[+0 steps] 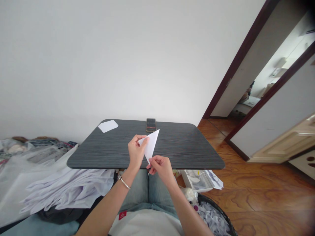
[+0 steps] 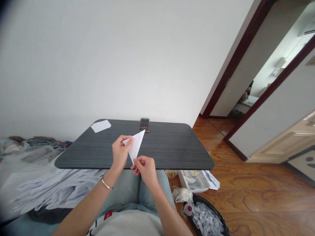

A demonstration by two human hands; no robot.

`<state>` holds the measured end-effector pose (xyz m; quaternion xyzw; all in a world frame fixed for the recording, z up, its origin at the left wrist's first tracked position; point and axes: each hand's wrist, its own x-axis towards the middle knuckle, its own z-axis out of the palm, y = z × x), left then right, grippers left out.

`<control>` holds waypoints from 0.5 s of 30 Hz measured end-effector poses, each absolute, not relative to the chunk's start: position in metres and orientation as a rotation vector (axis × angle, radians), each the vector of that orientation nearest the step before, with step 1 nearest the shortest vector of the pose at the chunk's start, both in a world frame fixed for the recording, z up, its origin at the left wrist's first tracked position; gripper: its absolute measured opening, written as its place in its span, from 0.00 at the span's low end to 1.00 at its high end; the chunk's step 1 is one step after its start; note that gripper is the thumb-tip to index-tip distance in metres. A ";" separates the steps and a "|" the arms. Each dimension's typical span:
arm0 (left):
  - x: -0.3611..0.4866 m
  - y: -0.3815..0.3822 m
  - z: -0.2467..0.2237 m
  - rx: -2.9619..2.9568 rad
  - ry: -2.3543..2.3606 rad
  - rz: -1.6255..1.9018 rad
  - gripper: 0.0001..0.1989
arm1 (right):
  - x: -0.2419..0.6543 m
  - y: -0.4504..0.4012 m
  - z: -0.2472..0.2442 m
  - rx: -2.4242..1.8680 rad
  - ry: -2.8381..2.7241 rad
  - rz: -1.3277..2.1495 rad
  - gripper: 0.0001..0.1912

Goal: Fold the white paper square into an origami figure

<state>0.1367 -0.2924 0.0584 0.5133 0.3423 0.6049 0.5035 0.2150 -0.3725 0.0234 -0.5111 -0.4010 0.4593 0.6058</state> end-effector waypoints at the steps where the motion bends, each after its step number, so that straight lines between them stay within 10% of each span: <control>1: 0.137 -0.292 0.058 1.243 0.833 1.468 0.10 | 0.215 -0.373 0.023 -1.177 -0.927 1.070 0.13; 15: 0.134 -0.288 0.059 1.212 0.822 1.500 0.11 | 0.214 -0.381 0.009 -1.081 -0.987 1.246 0.11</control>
